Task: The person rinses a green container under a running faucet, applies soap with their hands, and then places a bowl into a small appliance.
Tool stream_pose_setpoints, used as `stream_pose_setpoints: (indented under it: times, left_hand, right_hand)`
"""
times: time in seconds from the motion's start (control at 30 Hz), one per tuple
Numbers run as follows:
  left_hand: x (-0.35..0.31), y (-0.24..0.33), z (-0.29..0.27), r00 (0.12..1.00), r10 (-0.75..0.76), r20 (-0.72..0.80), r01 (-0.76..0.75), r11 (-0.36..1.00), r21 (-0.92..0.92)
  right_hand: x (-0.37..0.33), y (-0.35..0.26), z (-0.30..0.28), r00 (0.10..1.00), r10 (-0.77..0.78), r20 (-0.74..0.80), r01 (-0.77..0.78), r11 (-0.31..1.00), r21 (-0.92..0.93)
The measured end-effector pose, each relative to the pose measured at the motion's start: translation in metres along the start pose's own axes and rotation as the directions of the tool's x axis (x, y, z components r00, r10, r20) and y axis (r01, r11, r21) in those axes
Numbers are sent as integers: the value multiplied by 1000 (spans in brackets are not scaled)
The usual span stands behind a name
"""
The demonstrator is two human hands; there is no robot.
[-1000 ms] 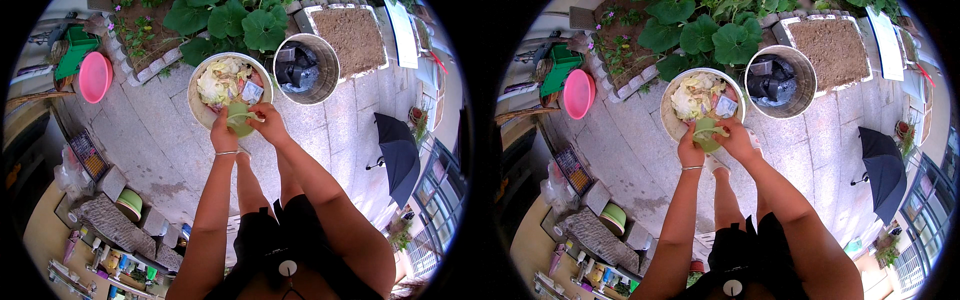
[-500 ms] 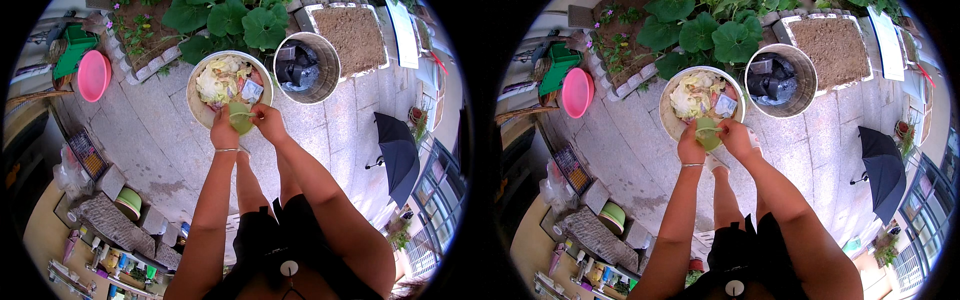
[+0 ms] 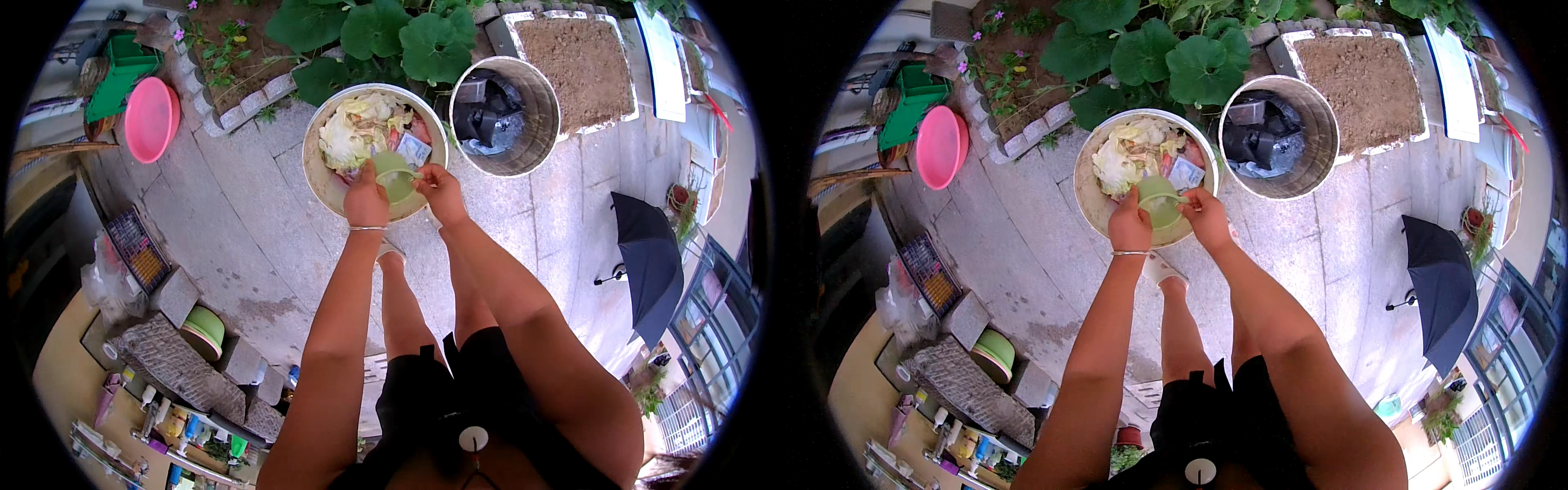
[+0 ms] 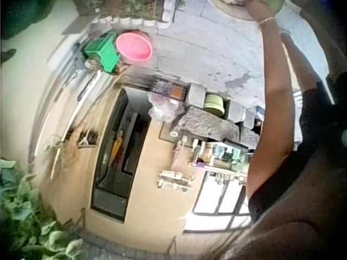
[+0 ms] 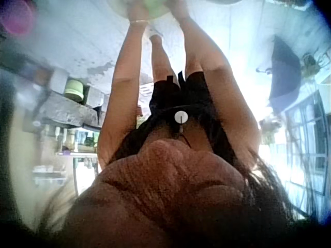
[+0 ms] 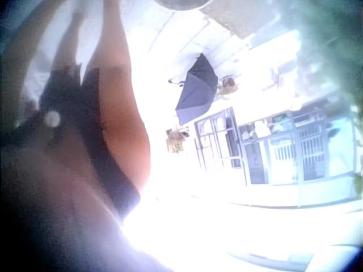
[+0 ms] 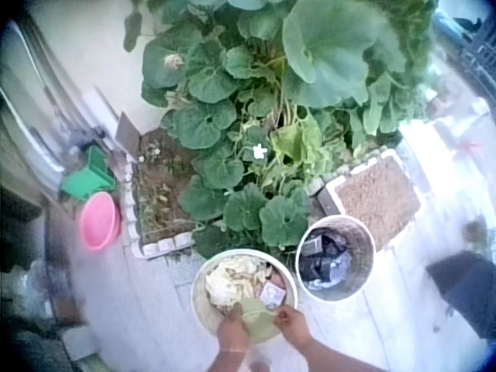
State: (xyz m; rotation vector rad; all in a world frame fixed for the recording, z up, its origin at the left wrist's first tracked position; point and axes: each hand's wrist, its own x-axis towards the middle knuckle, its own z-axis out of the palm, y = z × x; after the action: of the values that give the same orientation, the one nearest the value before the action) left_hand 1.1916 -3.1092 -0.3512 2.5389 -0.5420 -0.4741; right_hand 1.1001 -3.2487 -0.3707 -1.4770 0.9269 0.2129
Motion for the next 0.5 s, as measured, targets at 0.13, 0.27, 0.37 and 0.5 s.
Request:
stream_pose_setpoints:
  times: [0.13,0.27,0.37,0.5]
  left_hand:
    - [-3,-7,13,941,-192,278,151,975,162]
    - [3,-1,0,983,-126,136,119,991,60]
    - [-4,-11,8,972,-117,205,108,993,55]
    - [-1,-14,4,948,-213,235,231,972,-48]
  right_hand:
    - [5,24,-2,999,45,26,-43,996,-84]
    - [4,-11,-2,1000,20,-23,-13,963,271]
    - [1,19,-2,991,130,40,-132,990,46]
    - [11,1,-6,992,113,56,-124,950,288]
